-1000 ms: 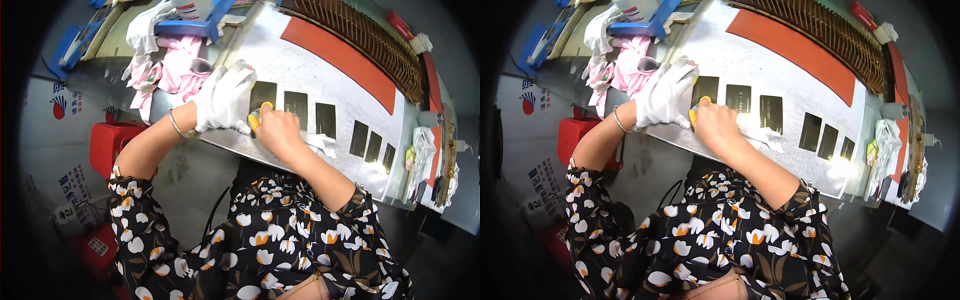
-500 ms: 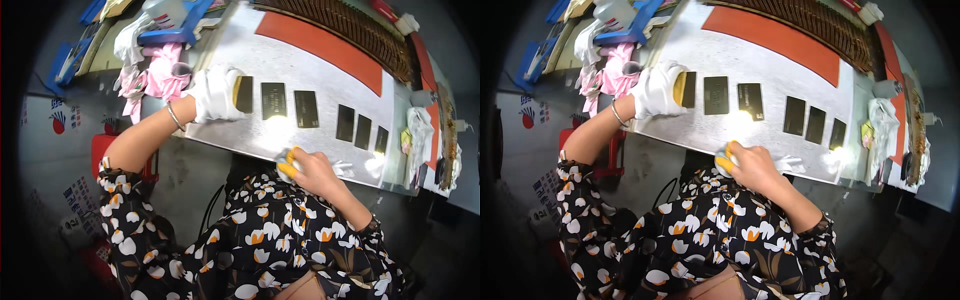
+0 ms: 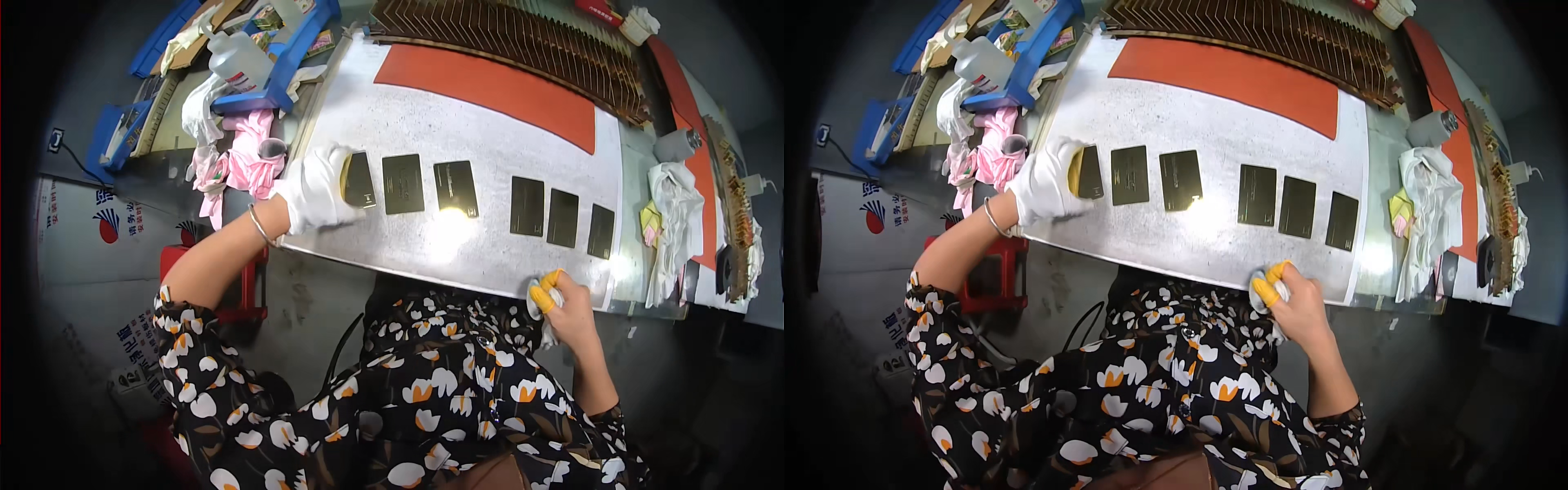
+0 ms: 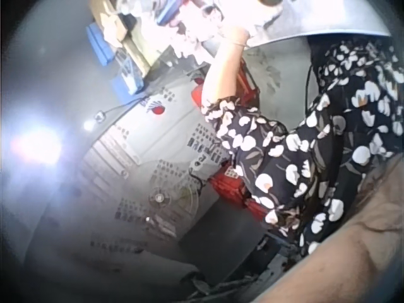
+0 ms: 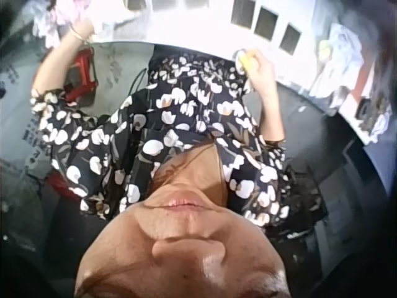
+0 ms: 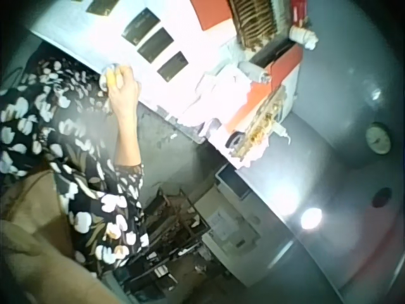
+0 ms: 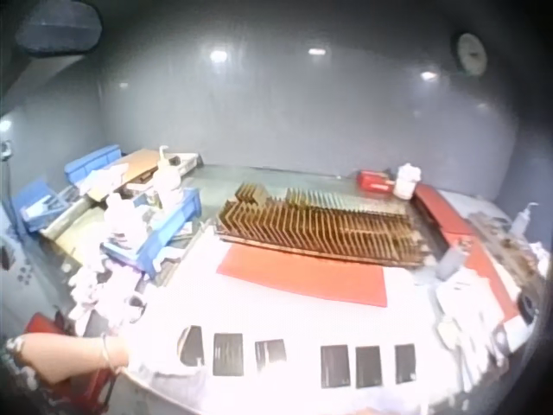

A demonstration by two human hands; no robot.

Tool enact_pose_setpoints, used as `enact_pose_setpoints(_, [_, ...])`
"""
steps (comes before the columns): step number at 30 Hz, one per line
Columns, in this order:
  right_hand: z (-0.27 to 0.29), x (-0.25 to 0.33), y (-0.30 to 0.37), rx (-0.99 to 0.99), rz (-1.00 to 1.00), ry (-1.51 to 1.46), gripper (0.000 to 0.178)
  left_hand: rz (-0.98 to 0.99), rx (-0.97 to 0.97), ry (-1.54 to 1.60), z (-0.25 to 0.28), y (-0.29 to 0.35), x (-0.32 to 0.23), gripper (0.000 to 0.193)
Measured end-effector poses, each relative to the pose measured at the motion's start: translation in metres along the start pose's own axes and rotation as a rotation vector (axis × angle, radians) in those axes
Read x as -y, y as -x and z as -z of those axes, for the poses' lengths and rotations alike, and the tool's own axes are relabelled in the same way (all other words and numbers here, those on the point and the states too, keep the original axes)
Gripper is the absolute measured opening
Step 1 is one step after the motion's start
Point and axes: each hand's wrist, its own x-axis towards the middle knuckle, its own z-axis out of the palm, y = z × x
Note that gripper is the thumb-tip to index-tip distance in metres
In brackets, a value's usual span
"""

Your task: The person cleans several rectangular metal plates on a workbench. They apply liquid from a bottle onto a cloth and wipe each plate individually, then stack the cleaned plates on a pile to the side. The process is repeated for multiple plates throughout the clip.

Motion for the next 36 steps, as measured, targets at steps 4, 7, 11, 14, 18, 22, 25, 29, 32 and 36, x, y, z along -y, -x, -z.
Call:
enact_pose_setpoints(4, [0.012, -0.014, 0.001, -0.032, -0.028, -0.049, 0.019, -0.006, 0.016, 0.067, 0.0, 0.003, -0.003, 0.075])
enact_pose_setpoints(7, [0.01, -0.027, 0.004, -0.139, 0.02, -0.087, 0.018, 0.018, 0.003, 0.09, 0.004, -0.001, -0.005, 0.078])
enact_pose_setpoints(11, [0.004, -0.044, 0.012, -0.234, 0.08, -0.162, 0.015, -0.116, -0.224, 0.042, 0.023, -0.022, 0.008, 0.083])
enact_pose_setpoints(14, [0.003, -0.054, 0.015, -0.323, 0.072, -0.118, 0.015, -0.112, -0.273, 0.024, 0.06, -0.07, 0.015, 0.081])
enact_pose_setpoints(18, [0.004, -0.056, 0.017, -0.306, 0.031, -0.17, 0.019, -0.174, -0.442, -0.101, 0.132, -0.177, 0.018, 0.073])
enact_pose_setpoints(22, [0.002, -0.061, 0.018, -0.321, -0.003, -0.288, 0.019, -0.021, -0.285, -0.464, 0.154, -0.295, 0.031, 0.077])
enact_pose_setpoints(25, [0.001, -0.06, 0.018, -0.354, -0.014, -0.278, 0.02, 0.003, 0.049, -0.692, 0.134, -0.361, 0.033, 0.09])
enact_pose_setpoints(29, [0.006, -0.054, 0.014, -0.355, 0.0, -0.228, 0.022, 0.009, 0.27, -0.738, 0.111, -0.391, 0.043, 0.095])
enact_pose_setpoints(32, [0.004, -0.06, 0.019, -0.361, -0.045, -0.276, 0.023, -0.006, 0.351, -0.777, 0.099, -0.4, 0.041, 0.093])
enact_pose_setpoints(36, [0.01, -0.055, 0.012, -0.352, 0.093, -0.072, 0.022, 0.008, 0.282, -0.629, 0.102, -0.395, 0.055, 0.082])
